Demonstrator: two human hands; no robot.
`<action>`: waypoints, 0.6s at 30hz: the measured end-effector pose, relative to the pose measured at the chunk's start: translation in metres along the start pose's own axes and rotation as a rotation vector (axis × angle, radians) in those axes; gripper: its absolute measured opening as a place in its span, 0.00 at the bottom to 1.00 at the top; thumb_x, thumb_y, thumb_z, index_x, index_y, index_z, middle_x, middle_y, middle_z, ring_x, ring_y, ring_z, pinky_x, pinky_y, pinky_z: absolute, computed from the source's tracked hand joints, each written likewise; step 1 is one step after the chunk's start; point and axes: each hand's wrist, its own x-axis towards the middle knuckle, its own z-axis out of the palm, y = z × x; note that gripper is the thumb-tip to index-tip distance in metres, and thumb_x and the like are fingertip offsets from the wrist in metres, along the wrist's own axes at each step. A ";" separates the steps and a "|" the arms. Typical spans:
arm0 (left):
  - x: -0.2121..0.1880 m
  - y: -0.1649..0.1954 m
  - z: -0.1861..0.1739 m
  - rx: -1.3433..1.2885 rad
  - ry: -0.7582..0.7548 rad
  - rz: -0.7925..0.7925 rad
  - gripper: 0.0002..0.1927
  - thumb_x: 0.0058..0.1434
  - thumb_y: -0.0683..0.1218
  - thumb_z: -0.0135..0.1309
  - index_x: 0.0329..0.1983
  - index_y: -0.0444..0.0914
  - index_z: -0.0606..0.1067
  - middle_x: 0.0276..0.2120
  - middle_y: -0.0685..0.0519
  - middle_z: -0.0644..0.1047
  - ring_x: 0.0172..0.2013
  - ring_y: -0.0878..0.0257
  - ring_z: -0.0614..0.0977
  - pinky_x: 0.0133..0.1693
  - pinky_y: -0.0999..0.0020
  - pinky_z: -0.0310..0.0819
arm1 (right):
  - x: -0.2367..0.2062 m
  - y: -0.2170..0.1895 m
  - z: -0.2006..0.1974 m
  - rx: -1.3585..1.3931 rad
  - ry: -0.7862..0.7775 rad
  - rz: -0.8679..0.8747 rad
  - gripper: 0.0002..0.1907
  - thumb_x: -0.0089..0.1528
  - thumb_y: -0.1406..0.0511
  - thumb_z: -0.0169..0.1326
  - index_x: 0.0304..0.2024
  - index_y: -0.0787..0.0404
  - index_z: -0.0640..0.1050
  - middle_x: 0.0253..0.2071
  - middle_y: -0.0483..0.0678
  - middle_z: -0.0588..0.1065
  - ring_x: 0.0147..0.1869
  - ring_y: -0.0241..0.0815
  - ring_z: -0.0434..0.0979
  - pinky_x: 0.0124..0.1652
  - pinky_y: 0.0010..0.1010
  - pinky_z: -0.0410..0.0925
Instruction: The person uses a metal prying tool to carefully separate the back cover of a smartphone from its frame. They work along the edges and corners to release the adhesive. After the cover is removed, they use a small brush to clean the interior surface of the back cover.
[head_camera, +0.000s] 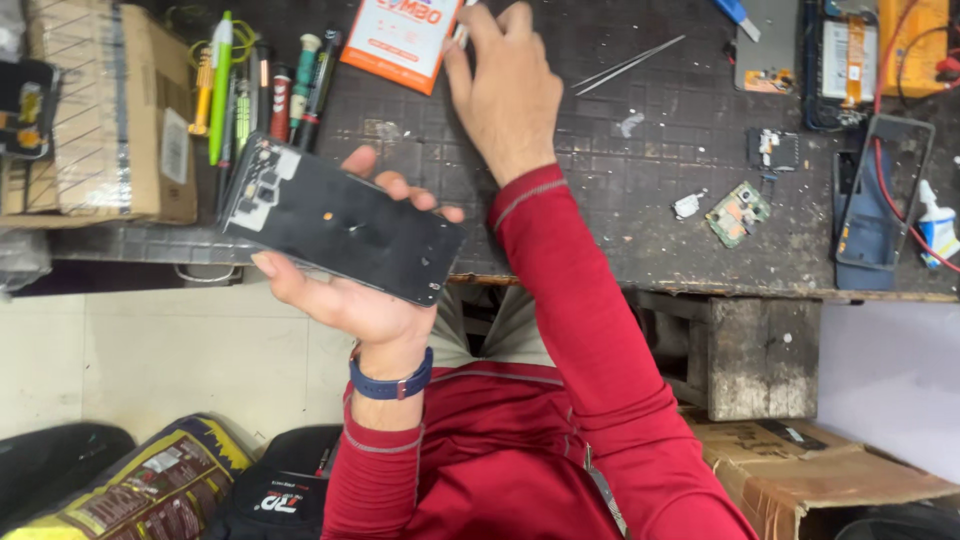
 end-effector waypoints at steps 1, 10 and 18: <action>0.000 0.003 0.003 -0.051 -0.008 -0.033 0.55 0.60 0.81 0.38 0.68 0.30 0.65 0.44 0.45 0.77 0.44 0.51 0.79 0.47 0.43 0.75 | 0.004 0.000 0.006 -0.053 0.019 0.014 0.13 0.64 0.58 0.57 0.50 0.52 0.76 0.45 0.53 0.73 0.44 0.55 0.79 0.35 0.47 0.72; 0.003 -0.002 0.019 -0.166 -0.062 -0.076 0.58 0.59 0.83 0.32 0.67 0.30 0.64 0.44 0.44 0.77 0.44 0.50 0.79 0.47 0.45 0.76 | 0.010 0.011 0.015 -0.197 -0.095 0.122 0.17 0.55 0.64 0.59 0.47 0.54 0.76 0.44 0.57 0.74 0.44 0.58 0.79 0.34 0.50 0.73; -0.006 0.000 0.014 -0.165 0.010 -0.100 0.61 0.56 0.84 0.30 0.69 0.29 0.65 0.43 0.44 0.76 0.43 0.50 0.79 0.45 0.47 0.76 | -0.026 0.005 -0.027 0.033 -0.151 0.306 0.19 0.64 0.71 0.49 0.57 0.65 0.62 0.48 0.59 0.75 0.48 0.62 0.79 0.44 0.50 0.71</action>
